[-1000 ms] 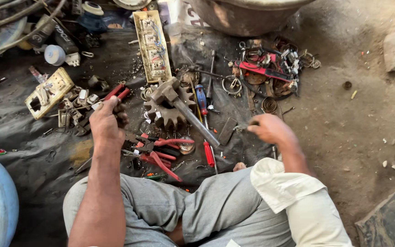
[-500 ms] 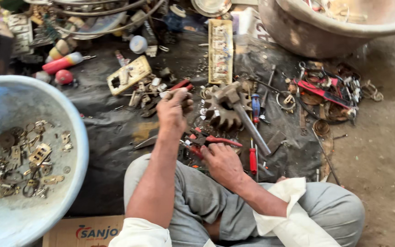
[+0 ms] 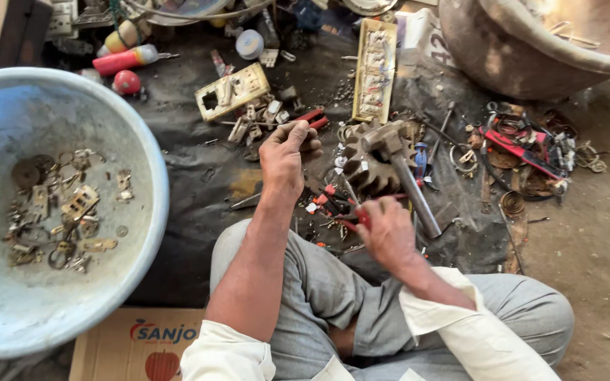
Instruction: The person uses a hammer and a punch to dismantle a metal gear and other scrap components by hand.
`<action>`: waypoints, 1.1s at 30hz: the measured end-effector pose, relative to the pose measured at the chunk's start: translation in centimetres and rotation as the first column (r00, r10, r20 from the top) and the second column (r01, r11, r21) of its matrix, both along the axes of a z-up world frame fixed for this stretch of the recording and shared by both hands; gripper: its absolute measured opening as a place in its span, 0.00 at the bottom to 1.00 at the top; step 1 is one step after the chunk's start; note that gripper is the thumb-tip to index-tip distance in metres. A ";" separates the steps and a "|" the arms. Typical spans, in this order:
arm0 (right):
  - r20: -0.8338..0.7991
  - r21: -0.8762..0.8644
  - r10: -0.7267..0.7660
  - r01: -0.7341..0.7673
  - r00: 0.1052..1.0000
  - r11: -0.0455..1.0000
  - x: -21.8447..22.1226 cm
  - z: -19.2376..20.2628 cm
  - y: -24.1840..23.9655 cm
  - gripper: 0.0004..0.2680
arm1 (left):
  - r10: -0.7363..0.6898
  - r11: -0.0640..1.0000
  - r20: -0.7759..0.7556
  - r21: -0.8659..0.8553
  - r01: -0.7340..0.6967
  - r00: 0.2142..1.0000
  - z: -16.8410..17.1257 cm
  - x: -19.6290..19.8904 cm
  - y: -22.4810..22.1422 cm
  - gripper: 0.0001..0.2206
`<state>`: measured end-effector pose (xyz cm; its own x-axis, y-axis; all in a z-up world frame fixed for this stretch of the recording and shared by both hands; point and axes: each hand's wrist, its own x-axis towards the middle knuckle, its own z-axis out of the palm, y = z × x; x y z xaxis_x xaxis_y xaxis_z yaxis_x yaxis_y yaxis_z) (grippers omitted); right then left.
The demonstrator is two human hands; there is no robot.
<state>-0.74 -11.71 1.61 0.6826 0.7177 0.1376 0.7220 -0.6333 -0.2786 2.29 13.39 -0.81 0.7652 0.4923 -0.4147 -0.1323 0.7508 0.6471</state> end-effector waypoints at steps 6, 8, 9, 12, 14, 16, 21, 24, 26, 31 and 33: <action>-0.285 -0.240 0.285 -0.356 0.915 0.903 -2.4 -6.8 0.4 0.05 | -0.098 0.995 -0.013 -0.017 0.098 0.995 -0.2 1.2 -2.1 0.09; -0.290 -0.246 0.279 -0.353 0.915 0.903 -1.8 -6.7 1.2 0.04 | -0.188 0.975 -0.049 -0.127 0.180 0.981 -0.3 0.7 -2.3 0.09; -0.281 -0.237 0.223 -0.292 0.933 0.927 -1.5 -5.7 1.2 0.06 | -0.230 0.959 -0.059 -0.180 0.217 0.971 -0.3 0.4 -2.4 0.08; -0.327 -0.289 -0.059 -0.040 0.943 0.956 -1.0 -0.7 1.2 0.10 | -0.272 0.937 -0.003 -0.228 0.264 0.962 -0.4 -0.2 -3.0 0.08; -0.589 -0.218 -0.322 0.238 0.742 0.946 0.7 3.2 -0.3 0.11 | -0.269 0.935 0.055 -0.225 0.274 0.962 -0.5 0.0 -3.1 0.08; -0.885 0.049 -0.187 0.485 0.426 0.873 2.5 6.2 -2.1 0.11 | -0.277 0.916 0.107 -0.271 0.296 0.955 -0.3 0.2 -4.0 0.09; -0.917 0.389 0.198 0.659 0.347 0.644 3.7 4.0 -3.7 0.11 | -0.302 0.852 0.139 -0.405 0.332 0.943 1.0 0.4 -7.6 0.09; -0.949 0.309 0.139 0.747 0.283 0.589 4.3 0.5 -2.5 0.09 | -0.277 0.871 0.083 -0.400 0.287 0.957 0.6 0.8 -8.0 0.08; -0.942 0.304 0.092 0.709 0.322 0.636 4.6 0.3 -2.2 0.09 | -0.256 0.874 0.094 -0.403 0.272 0.962 0.1 1.0 -8.1 0.08; -0.936 0.255 -0.013 0.704 0.352 0.663 5.0 2.3 -0.3 0.09 | -0.268 0.886 0.073 -0.374 0.276 0.961 -0.6 1.4 -8.7 0.08; -0.931 0.283 0.015 0.698 0.364 0.657 5.0 2.5 -0.1 0.09 | -0.272 0.880 0.074 -0.384 0.279 0.959 -0.9 1.5 -9.0 0.08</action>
<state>4.31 -11.77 4.14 0.8344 0.3782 -0.4010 -0.3512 -0.1959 -0.9156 3.75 4.39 -1.73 0.8552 0.0635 -0.5144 0.1083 0.9486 0.2973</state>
